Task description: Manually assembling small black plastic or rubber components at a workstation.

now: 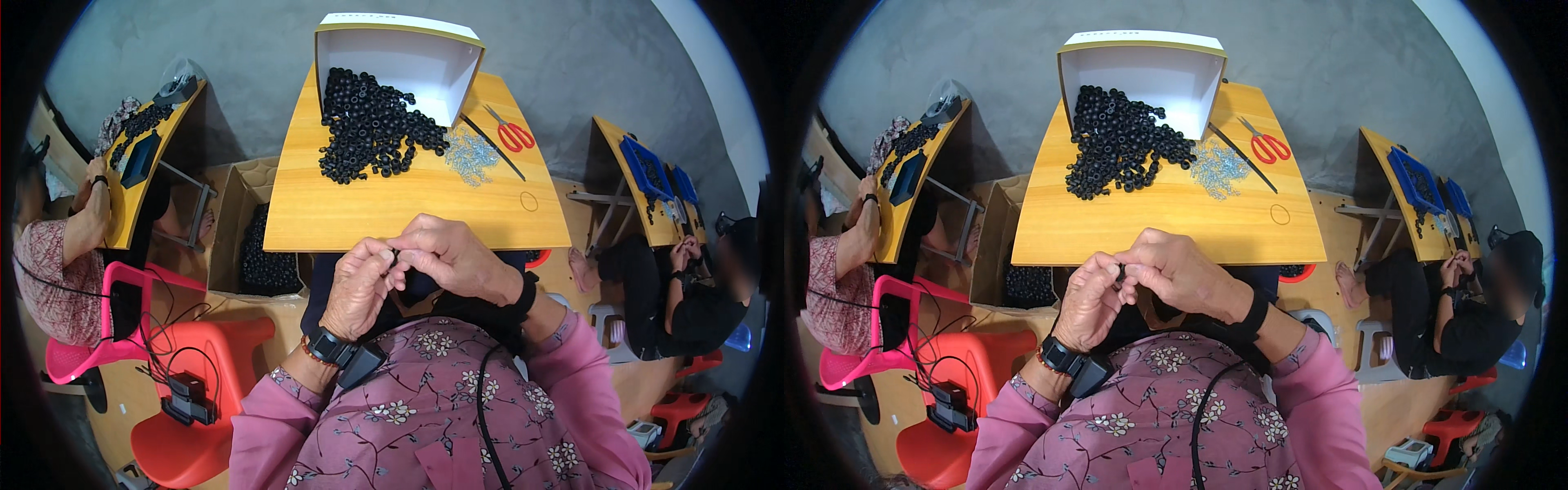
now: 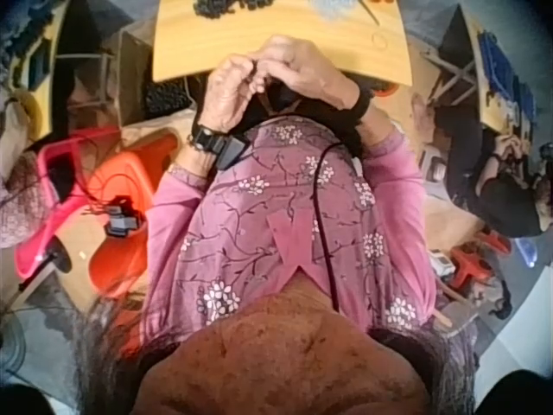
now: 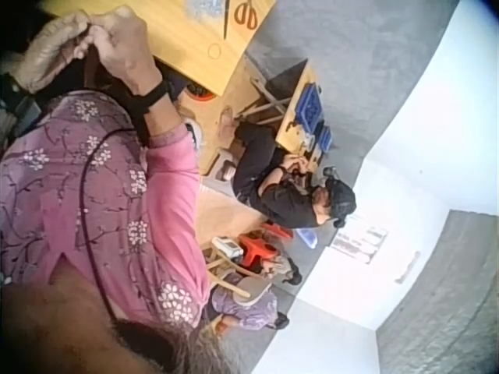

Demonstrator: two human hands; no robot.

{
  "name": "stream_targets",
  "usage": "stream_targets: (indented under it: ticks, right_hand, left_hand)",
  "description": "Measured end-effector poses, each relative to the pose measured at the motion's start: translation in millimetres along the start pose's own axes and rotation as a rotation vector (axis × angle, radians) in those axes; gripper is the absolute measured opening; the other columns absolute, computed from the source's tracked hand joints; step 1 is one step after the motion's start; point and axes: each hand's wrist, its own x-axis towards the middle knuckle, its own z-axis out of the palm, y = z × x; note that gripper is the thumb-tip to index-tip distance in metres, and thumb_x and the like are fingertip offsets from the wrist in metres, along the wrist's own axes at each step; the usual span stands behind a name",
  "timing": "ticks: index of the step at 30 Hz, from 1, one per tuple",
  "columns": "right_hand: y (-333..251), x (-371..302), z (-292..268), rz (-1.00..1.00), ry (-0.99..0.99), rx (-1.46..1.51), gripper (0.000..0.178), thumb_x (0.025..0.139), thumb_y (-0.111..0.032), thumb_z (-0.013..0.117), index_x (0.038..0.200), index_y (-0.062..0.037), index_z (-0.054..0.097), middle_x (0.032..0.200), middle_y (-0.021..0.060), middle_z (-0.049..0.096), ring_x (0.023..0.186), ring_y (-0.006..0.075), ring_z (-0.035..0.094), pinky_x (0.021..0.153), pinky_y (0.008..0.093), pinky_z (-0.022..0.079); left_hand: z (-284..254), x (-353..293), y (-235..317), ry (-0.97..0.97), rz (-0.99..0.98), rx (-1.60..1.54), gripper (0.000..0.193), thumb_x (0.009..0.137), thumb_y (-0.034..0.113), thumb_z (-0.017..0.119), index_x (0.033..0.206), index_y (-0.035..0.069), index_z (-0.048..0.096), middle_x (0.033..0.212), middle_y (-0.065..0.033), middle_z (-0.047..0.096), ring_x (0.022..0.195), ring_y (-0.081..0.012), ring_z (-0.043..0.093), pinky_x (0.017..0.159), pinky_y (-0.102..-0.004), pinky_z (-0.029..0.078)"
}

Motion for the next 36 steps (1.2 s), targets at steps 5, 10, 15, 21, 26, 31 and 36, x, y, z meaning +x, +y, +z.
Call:
stream_targets:
  ticks: [5,10,15,21,26,31,36]
  right_hand:
    - [-4,3,-11,0.049,-0.062,-0.063,0.026,0.086,-0.004,0.059,0.109,-0.0042,0.072,0.082,0.0105,0.064,0.076,0.0253,0.063,0.071,0.0345,0.051]
    - [-6,3,-15,-0.002,-0.068,-0.072,0.025,0.086,-0.004,0.060,0.108,-0.0064,0.072,0.080,0.0096,0.063,0.074,0.0252,0.063,0.068,0.0351,0.051]
    - [-3,0,-12,-0.037,-0.039,-0.054,0.026,0.085,-0.002,0.060,0.107,-0.0084,0.072,0.080,0.0083,0.062,0.073,0.0250,0.063,0.068,0.0352,0.051]
    - [0,-7,-4,-0.050,0.050,-0.014,0.027,0.084,0.001,0.060,0.106,-0.0082,0.072,0.081,0.0080,0.062,0.073,0.0242,0.064,0.065,0.0331,0.051]
    - [7,-12,-3,-0.050,0.010,-0.046,0.026,0.086,-0.002,0.060,0.108,-0.0081,0.071,0.082,0.0085,0.062,0.074,0.0254,0.065,0.066,0.0340,0.052]
    - [9,-16,-4,-0.127,0.001,-0.135,0.025,0.087,-0.005,0.063,0.111,-0.0061,0.070,0.086,0.0102,0.062,0.077,0.0275,0.065,0.068,0.0351,0.053]
    - [5,-15,-4,-0.110,-0.004,-0.062,0.028,0.087,-0.005,0.066,0.115,-0.0053,0.068,0.088,0.0116,0.063,0.080,0.0285,0.066,0.072,0.0354,0.054]
  left_hand:
    - [-4,0,-2,-0.036,-0.029,0.034,0.012,0.099,0.015,0.061,0.102,0.003,0.061,0.096,-0.0129,0.069,0.078,-0.0154,0.066,0.073,-0.0306,0.055]
    - [-5,0,-1,-0.066,-0.042,0.036,0.014,0.099,0.013,0.062,0.106,0.001,0.063,0.098,-0.0150,0.070,0.080,-0.0159,0.067,0.074,-0.0311,0.056]
    - [-9,0,-3,-0.073,-0.039,0.042,0.016,0.098,0.012,0.062,0.108,0.000,0.064,0.100,-0.0167,0.071,0.080,-0.0162,0.068,0.074,-0.0299,0.057]
    - [-10,-1,-2,-0.091,-0.050,0.029,0.017,0.098,0.013,0.062,0.109,0.000,0.064,0.099,-0.0164,0.071,0.080,-0.0159,0.068,0.073,-0.0299,0.057]
    - [-13,0,-3,-0.115,-0.111,-0.014,0.016,0.099,0.014,0.061,0.108,0.000,0.064,0.099,-0.0159,0.071,0.080,-0.0158,0.067,0.074,-0.0303,0.056]
    - [-6,0,-7,-0.059,-0.098,0.061,0.013,0.099,0.014,0.060,0.103,0.001,0.063,0.096,-0.0136,0.070,0.077,-0.0152,0.066,0.072,-0.0290,0.055]
    - [-4,-1,-9,-0.020,-0.011,0.076,0.009,0.098,0.011,0.059,0.095,0.003,0.061,0.090,-0.0102,0.067,0.074,-0.0140,0.063,0.069,-0.0286,0.053]
